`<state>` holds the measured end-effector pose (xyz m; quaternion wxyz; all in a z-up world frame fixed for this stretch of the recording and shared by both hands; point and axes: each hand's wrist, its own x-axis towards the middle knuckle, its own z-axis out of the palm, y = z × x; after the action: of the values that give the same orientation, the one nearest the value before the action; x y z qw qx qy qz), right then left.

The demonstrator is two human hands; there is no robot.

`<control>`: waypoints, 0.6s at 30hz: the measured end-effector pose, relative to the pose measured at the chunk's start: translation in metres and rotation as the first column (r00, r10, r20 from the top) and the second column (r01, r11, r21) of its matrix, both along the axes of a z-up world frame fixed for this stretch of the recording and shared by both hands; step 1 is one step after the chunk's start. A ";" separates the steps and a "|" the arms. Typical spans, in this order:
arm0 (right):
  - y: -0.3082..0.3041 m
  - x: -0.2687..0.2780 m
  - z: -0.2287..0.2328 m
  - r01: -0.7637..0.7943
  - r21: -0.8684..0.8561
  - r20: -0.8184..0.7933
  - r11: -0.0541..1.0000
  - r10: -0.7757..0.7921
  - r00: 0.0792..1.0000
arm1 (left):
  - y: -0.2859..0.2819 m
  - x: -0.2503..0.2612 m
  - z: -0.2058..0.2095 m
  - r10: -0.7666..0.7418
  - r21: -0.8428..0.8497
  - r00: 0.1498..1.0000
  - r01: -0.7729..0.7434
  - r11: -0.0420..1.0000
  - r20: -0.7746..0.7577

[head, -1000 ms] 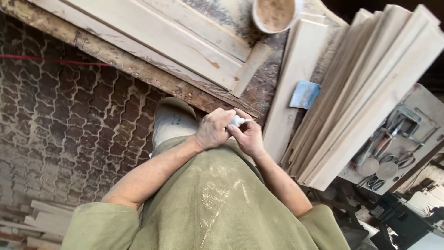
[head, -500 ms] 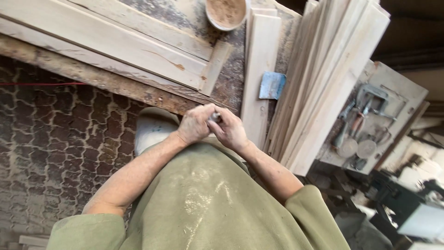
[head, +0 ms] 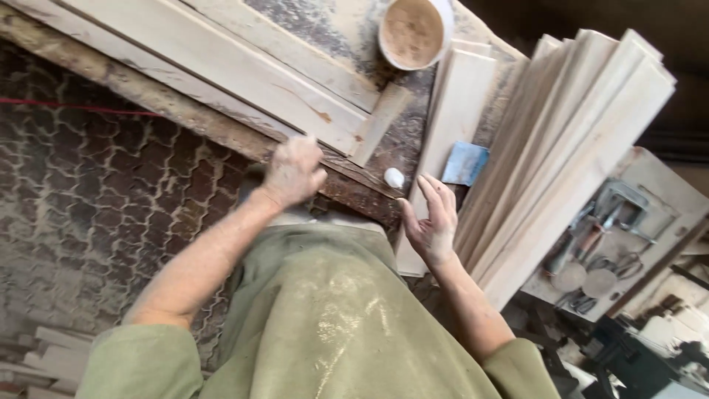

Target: Sanding wooden planks with an angle grinder and applying glue to seams.

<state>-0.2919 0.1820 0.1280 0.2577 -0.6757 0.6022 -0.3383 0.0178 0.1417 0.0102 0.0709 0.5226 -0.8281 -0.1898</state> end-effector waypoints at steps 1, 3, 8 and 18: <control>0.001 0.007 0.001 0.016 0.035 0.058 0.999 -0.018 0.998 | -0.019 0.022 0.007 -0.001 -0.103 0.996 0.009 0.995 0.085; -0.004 0.033 0.002 0.043 0.075 0.113 0.996 -0.051 0.992 | -0.058 0.060 0.024 -0.007 -0.201 0.986 0.041 0.979 0.165; -0.046 0.130 -0.042 0.142 0.640 0.105 0.755 -0.268 0.958 | -0.133 0.149 0.007 -0.058 0.045 0.945 0.046 0.998 0.322; -0.062 0.254 -0.038 0.260 0.552 0.053 0.793 -0.344 0.938 | -0.227 0.317 0.027 -0.195 0.280 0.899 0.085 0.956 0.392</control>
<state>-0.0377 0.1198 0.0905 0.4233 -0.4439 0.7514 -0.2431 0.3351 -0.0852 0.0371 -0.1887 0.4942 -0.8284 -0.1842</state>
